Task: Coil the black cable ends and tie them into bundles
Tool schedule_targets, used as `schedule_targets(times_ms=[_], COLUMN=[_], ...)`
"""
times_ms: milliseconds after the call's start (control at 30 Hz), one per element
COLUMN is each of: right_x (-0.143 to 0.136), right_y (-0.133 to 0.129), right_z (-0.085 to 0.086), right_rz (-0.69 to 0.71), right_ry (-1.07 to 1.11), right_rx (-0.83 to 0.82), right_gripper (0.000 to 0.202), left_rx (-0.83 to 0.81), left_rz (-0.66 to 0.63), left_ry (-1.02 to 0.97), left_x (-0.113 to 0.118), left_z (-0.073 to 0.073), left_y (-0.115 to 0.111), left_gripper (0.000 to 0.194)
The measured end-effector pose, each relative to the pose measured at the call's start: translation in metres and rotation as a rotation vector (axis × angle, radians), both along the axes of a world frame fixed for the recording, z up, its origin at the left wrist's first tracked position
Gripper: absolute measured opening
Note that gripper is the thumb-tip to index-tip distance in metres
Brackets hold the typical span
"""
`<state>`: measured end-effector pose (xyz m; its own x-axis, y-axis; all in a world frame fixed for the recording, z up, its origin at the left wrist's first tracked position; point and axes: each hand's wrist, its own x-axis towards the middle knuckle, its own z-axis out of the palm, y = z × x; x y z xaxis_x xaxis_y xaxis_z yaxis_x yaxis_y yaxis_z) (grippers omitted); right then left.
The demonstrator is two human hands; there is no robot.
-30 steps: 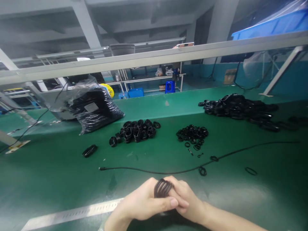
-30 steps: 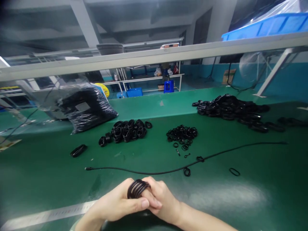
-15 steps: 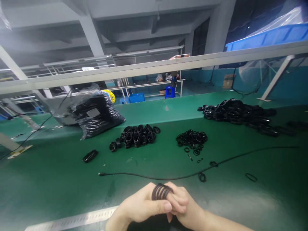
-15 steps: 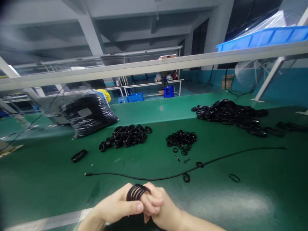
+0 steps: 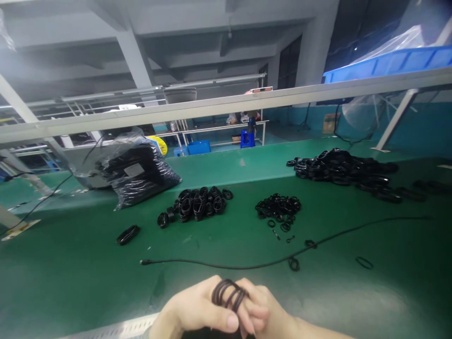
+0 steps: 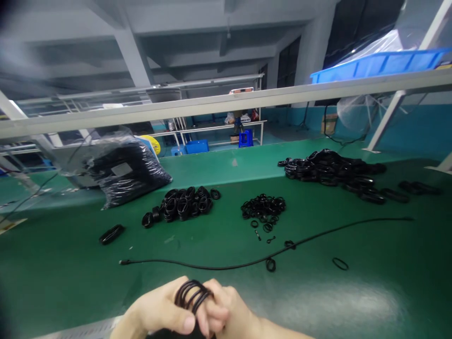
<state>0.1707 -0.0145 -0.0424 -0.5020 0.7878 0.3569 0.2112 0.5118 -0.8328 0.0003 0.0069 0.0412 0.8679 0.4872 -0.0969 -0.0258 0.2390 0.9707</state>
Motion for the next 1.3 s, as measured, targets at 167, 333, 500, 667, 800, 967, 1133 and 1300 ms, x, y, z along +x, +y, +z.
schedule_targets(times_ms=[167,333,500,667,800,967,1133,1300], right_x=[-0.006,-0.006,-0.006,0.001,0.008,0.006,0.006,0.007], right_y=[-0.003,-0.007,-0.004,0.0,0.0,-0.001,0.004,0.005], right_z=[-0.004,0.005,0.012,0.009,0.01,0.014,0.007,0.002], right_rz=[0.005,-0.03,-0.015,-0.011,-0.04,-0.033,-0.036,-0.078], right_ry=[0.039,0.097,0.284,0.322,0.233,0.209,0.208,0.203], right_rx=[-0.051,-0.011,-0.173,-0.223,-0.24,-0.329,-0.275,-0.265], right_gripper=[0.033,0.032,0.014,0.031,0.031,0.033,0.032,0.032], left_rx=[0.104,0.105,-0.036,-0.08,-0.084,-0.155,-0.109,-0.085], left_rz=[-0.114,-0.144,0.125,0.349,0.269,0.286,0.448,0.504], left_ry=[0.122,0.089,-0.08,-0.135,-0.118,-0.24,-0.083,-0.037], left_x=[-0.014,-0.01,0.006,0.02,0.017,0.018,0.029,0.028], left_z=[0.026,0.022,-0.015,-0.035,-0.03,-0.031,-0.038,-0.035], left_y=[0.003,0.003,0.005,-0.001,-0.001,0.001,-0.002,-0.004], left_gripper=[0.029,0.031,0.029,0.019,0.024,0.047,0.033,0.026])
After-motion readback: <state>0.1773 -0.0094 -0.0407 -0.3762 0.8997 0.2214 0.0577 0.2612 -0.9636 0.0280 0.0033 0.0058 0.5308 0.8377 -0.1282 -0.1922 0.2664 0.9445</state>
